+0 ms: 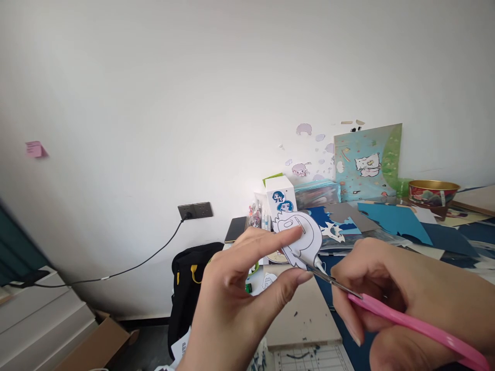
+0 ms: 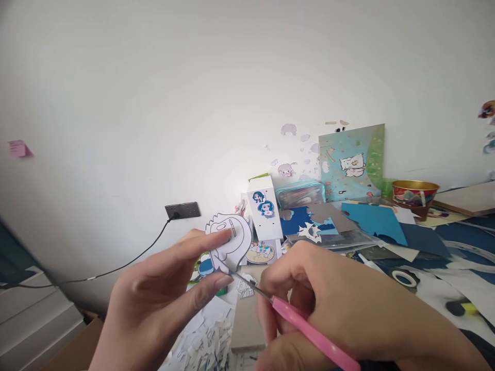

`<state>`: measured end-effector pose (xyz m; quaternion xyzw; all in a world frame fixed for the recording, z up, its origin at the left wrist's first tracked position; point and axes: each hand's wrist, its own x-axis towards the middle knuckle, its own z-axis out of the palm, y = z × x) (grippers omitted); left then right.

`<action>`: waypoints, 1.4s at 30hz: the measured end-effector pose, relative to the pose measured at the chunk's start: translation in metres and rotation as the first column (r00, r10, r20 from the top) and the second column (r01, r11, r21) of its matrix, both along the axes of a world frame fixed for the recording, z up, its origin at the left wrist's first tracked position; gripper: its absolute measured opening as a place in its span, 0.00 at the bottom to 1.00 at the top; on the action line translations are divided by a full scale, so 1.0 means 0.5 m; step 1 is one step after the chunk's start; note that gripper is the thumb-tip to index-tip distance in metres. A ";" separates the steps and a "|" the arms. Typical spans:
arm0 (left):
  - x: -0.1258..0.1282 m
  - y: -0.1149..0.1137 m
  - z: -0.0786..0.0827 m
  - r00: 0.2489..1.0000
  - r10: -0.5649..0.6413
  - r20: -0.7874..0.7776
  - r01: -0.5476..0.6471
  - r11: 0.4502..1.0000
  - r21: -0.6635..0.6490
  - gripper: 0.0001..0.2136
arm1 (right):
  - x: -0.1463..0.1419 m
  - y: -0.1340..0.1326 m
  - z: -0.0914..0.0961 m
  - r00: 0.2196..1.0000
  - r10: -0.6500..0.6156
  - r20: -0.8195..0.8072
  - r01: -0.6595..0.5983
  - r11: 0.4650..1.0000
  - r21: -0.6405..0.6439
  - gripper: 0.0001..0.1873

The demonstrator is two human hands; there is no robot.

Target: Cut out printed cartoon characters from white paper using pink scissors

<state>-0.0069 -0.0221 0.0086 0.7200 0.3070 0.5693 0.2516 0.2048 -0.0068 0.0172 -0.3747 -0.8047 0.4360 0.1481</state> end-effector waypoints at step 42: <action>-0.003 0.011 -0.006 0.972 -0.029 0.234 0.107 0.938 -0.330 0.11 | 0.016 0.014 -0.027 0.992 0.028 -0.121 -0.043 0.992 -0.120 0.14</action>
